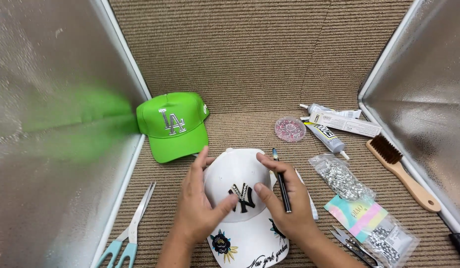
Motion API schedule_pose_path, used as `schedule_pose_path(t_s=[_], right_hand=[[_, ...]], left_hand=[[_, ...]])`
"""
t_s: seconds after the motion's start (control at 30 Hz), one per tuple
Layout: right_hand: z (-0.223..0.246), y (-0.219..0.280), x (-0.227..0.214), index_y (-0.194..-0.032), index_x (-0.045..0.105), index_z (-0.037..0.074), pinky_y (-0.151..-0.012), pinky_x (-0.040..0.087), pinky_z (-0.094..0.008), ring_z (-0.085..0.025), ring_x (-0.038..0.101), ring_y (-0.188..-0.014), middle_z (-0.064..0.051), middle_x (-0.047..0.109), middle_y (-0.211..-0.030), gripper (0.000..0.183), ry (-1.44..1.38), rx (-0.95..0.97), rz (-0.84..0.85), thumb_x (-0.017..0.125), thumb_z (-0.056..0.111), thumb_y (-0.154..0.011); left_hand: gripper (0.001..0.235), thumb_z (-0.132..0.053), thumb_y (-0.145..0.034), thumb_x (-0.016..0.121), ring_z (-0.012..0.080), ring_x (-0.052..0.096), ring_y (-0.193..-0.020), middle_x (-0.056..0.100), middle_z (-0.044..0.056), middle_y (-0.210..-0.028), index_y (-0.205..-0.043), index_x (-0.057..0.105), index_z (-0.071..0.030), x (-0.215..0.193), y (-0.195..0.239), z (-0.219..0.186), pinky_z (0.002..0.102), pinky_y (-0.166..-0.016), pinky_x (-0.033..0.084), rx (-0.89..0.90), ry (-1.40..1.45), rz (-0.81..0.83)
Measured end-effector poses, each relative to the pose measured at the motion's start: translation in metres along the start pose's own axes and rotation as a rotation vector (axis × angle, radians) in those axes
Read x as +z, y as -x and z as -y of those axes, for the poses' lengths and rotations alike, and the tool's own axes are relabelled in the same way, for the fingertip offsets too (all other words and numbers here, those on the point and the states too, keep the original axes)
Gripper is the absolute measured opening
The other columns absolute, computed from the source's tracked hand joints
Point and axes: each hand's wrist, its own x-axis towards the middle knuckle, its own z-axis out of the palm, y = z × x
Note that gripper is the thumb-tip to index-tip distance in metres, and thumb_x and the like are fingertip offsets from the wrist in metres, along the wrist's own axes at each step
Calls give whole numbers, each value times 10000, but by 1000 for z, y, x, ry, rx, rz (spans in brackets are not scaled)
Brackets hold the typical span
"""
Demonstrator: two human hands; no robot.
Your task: The person decorates a white baseball cap by applying glue to the logo and placing small rhinestones onto it. They use a fine brush to pick up the stones and a tube to apply adhesive, working on a carpeted floor with a green cap nearby.
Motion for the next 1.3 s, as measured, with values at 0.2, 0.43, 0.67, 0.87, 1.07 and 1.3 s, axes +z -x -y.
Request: schedule_pose_path(t_s=[0.2,0.43,0.67,0.87,1.07,1.3], right_hand=[[-4,2,0,-1275,555,16,-1204,378,-384,-238,582,-1348,-161,624,-1423,406,-190,68,-18,615,21,-874],[0,1,-1,-1258,565,35,-1180,410,-404,-242,610,-1301,-143,654,-1380,394,-133,51,-23,607,49,-867],[3,0,-1,-1248,580,38,-1148,447,-391,-232,632,-1277,-135,673,-1353,395,-141,77,-31,617,47,-855],[3,1,0,-1256,587,42,-1102,462,-363,-209,643,-1224,-110,684,-1335,410,-102,55,-32,619,50,-848],[5,2,1,-1255,587,40,-1097,475,-363,-213,655,-1228,-113,691,-1339,410,-91,58,-37,616,38,-846],[37,-14,-41,-1242,546,24,-1002,537,-311,-182,641,-1127,-143,673,-1288,302,-393,-54,-228,552,46,-941]], left_hand=[[1154,-353,-565,828,361,525,-1284,546,154,-1426,-1552,284,-102,8,3,6,527,-1068,386,54,-102,-21],[1157,-301,-572,811,351,573,-1256,569,157,-1381,-1557,256,-55,12,2,3,528,-1060,432,47,-63,-44],[1094,-440,-639,643,395,586,-1239,533,211,-1401,-1568,217,-49,13,-1,3,581,-975,493,-6,143,-45],[1057,-410,-684,719,365,585,-1192,574,160,-1364,-1559,245,-54,21,-2,-1,560,-1011,406,-51,-87,-119],[1042,-413,-738,638,378,576,-1169,542,205,-1343,-1574,158,-17,22,-3,0,551,-1012,383,-44,16,-159],[837,-608,-911,127,320,553,-1160,523,191,-1380,-1569,216,-99,13,-10,22,508,-972,477,-151,224,-299]])
